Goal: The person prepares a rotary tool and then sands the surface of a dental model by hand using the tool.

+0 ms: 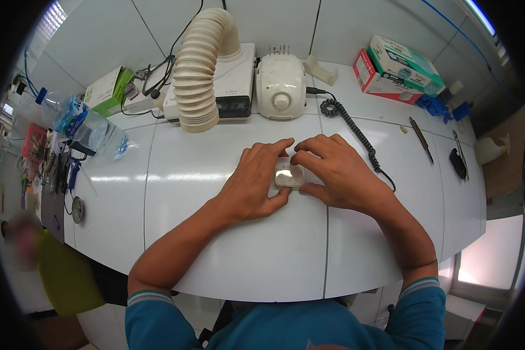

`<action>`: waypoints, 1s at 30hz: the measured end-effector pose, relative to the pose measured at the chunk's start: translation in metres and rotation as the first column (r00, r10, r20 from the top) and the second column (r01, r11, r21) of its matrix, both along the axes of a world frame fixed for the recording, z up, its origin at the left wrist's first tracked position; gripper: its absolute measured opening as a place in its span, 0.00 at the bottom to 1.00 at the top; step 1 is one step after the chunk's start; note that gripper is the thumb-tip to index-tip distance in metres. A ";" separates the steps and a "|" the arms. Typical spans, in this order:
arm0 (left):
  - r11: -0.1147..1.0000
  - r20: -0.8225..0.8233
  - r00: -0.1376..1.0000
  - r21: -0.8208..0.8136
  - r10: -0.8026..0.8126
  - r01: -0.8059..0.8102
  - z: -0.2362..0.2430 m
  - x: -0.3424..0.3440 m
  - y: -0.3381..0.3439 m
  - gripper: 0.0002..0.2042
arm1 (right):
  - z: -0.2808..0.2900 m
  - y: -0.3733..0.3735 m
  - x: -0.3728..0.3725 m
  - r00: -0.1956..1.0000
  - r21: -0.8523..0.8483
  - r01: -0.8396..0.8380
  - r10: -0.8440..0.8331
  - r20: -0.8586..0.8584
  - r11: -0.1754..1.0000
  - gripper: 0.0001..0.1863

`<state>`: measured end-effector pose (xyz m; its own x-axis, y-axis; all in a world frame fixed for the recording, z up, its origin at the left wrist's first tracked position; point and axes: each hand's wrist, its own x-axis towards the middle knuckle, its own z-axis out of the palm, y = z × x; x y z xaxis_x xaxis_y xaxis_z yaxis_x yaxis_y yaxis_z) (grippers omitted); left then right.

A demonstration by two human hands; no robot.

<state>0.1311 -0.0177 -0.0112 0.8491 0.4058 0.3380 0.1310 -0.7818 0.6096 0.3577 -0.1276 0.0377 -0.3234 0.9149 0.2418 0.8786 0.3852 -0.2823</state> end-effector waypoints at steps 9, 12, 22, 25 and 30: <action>0.998 -0.016 0.999 -0.055 -0.030 0.029 -0.003 0.002 0.002 0.47 | -0.008 0.003 -0.008 0.997 -0.030 -0.031 0.029 -0.070 0.999 0.23; 0.997 0.000 0.999 -0.074 -0.034 0.034 -0.003 0.001 0.001 0.47 | -0.008 0.004 -0.009 0.993 -0.074 -0.022 0.013 -0.121 0.997 0.22; 0.993 -0.006 0.999 -0.115 -0.041 0.040 -0.003 0.004 0.003 0.46 | -0.005 0.005 -0.008 0.978 -0.125 -0.004 -0.022 -0.209 0.992 0.21; 0.992 -0.015 0.999 -0.118 -0.045 0.043 -0.002 0.005 0.003 0.46 | -0.004 0.006 -0.008 0.976 -0.140 0.001 -0.031 -0.214 0.990 0.20; 0.993 0.003 0.999 -0.102 -0.054 0.054 -0.001 0.004 0.003 0.47 | 0.003 0.006 -0.004 0.970 -0.147 -0.016 -0.021 -0.242 0.989 0.19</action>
